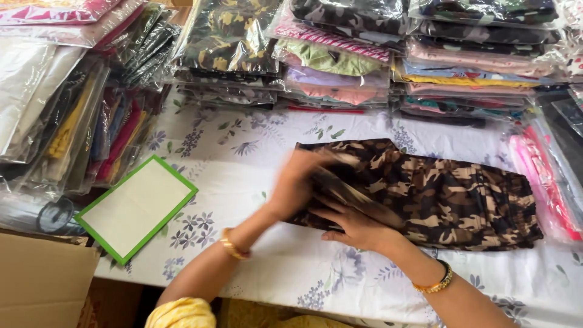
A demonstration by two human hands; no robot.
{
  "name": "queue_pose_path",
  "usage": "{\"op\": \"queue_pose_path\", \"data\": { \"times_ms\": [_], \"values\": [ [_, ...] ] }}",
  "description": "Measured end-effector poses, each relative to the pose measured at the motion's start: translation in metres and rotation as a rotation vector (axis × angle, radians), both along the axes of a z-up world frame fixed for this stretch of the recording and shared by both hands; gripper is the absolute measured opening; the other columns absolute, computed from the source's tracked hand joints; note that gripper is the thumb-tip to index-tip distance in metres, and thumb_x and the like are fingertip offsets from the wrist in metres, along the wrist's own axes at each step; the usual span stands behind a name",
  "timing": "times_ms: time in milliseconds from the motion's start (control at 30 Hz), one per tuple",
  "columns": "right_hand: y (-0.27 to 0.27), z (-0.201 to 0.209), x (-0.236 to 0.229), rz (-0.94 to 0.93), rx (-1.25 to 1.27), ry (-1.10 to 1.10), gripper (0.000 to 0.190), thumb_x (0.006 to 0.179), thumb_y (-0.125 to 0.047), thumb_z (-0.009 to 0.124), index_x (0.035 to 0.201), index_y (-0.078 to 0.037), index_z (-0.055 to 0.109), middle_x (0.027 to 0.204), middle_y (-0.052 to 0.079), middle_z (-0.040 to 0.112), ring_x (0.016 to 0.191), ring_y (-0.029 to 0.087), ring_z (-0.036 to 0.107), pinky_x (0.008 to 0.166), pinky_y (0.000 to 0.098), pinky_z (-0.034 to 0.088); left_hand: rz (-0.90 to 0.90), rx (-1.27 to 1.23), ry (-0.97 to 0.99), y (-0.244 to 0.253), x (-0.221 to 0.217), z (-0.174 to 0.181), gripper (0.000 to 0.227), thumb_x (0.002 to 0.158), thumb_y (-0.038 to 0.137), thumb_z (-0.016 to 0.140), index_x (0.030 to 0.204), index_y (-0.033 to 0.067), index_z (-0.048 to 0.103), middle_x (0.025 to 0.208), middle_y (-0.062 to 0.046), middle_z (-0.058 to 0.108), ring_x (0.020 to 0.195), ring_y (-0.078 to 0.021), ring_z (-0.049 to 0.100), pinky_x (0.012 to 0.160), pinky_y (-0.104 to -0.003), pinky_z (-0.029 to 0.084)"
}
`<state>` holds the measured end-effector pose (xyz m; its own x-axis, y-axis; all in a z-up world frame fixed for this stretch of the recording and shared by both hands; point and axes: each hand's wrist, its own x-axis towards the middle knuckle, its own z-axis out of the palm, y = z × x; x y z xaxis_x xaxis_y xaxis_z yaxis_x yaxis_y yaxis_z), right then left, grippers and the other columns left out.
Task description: Fold and pack various articles of clothing into clear plastic bags.
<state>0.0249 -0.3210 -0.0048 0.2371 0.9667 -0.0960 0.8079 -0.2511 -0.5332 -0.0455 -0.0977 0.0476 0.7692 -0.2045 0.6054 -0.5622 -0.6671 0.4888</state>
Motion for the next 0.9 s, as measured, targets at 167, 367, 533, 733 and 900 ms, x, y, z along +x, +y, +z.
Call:
{"op": "queue_pose_path", "data": {
  "times_ms": [167,367,533,733,900],
  "values": [
    [0.002,0.009,-0.001,0.065,0.119,-0.167,0.066,0.091,-0.051,0.066,0.147,-0.019,0.052,0.163,0.01,0.033,0.153,0.03,0.022,0.121,0.0575,0.011,0.801,-1.321,-0.027,0.128,-0.067,-0.023,0.073,0.089,-0.01,0.06,0.149,0.0222,0.035,0.131,-0.013,0.053,0.109,-0.0202,0.057,0.089,-0.039,0.051],
    [0.005,0.011,-0.001,0.066,0.154,-0.163,0.067,0.09,-0.053,0.064,0.146,-0.02,0.053,0.162,0.008,0.034,0.152,0.028,0.022,0.12,0.0556,0.012,0.777,-1.655,0.056,0.165,-0.126,-0.066,0.082,0.093,0.0,0.06,0.156,0.0296,0.017,0.137,-0.015,0.046,0.124,-0.0264,0.051,0.108,-0.045,0.046],
    [0.005,0.009,-0.001,0.064,0.172,-0.199,0.067,0.09,-0.057,0.062,0.145,-0.02,0.055,0.161,0.008,0.036,0.152,0.028,0.023,0.121,0.0538,0.014,0.93,-0.679,0.088,0.175,-0.099,-0.053,0.067,0.086,0.006,0.073,0.146,0.0221,0.046,0.143,-0.01,0.046,0.135,-0.0293,0.045,0.117,-0.046,0.04],
    [0.005,0.01,-0.002,0.068,0.172,-0.203,0.067,0.09,-0.057,0.062,0.145,-0.02,0.055,0.161,0.008,0.036,0.152,0.028,0.023,0.12,0.0532,0.014,1.054,0.127,0.585,0.192,-0.04,-0.047,0.058,0.084,0.036,0.074,0.138,0.0212,0.055,0.144,-0.014,0.043,0.136,-0.0362,0.035,0.108,-0.057,0.035],
    [0.004,0.007,0.0,0.065,0.186,-0.202,0.067,0.09,-0.057,0.062,0.145,-0.019,0.055,0.161,0.009,0.037,0.152,0.029,0.023,0.121,0.0529,0.013,1.258,0.294,0.632,0.243,-0.028,-0.059,0.067,0.087,0.038,0.065,0.149,0.0187,0.046,0.139,-0.015,0.053,0.135,-0.035,0.04,0.104,-0.068,0.034]
  ]
}}
